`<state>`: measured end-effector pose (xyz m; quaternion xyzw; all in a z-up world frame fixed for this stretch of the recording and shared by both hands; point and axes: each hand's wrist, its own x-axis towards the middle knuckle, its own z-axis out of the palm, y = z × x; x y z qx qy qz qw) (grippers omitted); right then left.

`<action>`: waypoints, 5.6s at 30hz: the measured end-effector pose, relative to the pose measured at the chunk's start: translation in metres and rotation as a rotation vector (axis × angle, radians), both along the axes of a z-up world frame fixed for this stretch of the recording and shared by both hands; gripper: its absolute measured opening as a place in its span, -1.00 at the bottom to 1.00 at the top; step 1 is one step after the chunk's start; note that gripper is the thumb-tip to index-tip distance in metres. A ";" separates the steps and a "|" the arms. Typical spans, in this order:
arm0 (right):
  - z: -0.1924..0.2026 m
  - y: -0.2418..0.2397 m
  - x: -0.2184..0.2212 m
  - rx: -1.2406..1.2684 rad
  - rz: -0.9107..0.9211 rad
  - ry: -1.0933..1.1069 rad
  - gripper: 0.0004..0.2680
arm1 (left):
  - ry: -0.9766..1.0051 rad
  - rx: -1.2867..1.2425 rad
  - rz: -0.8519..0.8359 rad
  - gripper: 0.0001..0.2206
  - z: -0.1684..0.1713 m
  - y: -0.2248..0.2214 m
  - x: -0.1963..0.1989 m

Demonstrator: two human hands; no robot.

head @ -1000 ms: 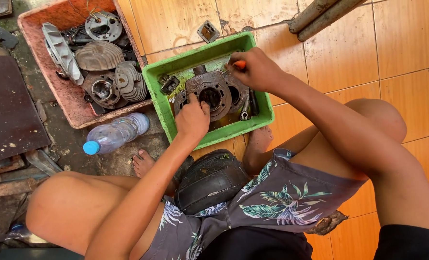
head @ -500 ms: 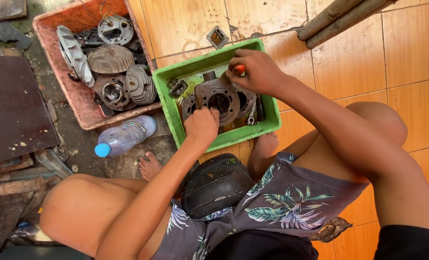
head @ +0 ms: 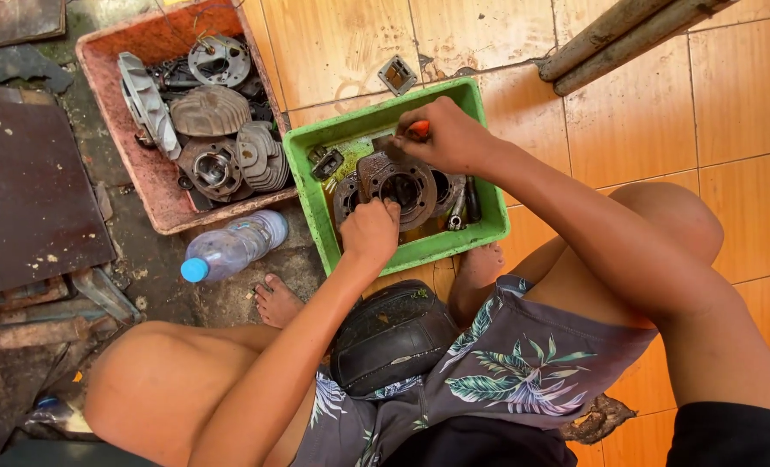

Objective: A person is cleaning a motorcycle cylinder block using a small brush and solvent in a green plastic tray.

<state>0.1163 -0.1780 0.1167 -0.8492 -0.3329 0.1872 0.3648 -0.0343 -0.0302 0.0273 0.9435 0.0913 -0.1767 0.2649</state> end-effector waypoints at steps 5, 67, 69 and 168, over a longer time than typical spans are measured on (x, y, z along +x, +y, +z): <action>-0.003 -0.002 0.010 -0.126 0.087 -0.239 -0.91 | 0.017 -0.029 0.004 -0.60 -0.004 0.003 0.005; 0.009 0.005 0.005 0.093 0.115 -0.372 -0.87 | -0.027 0.016 -0.009 -0.59 -0.011 0.005 0.002; 0.019 0.010 -0.006 0.019 0.091 0.130 -0.91 | 0.021 -0.015 -0.060 -0.63 -0.009 0.007 0.003; -0.046 0.109 -0.051 -0.295 0.325 -0.078 -0.80 | 0.637 -1.180 0.697 -0.64 -0.061 -0.040 0.002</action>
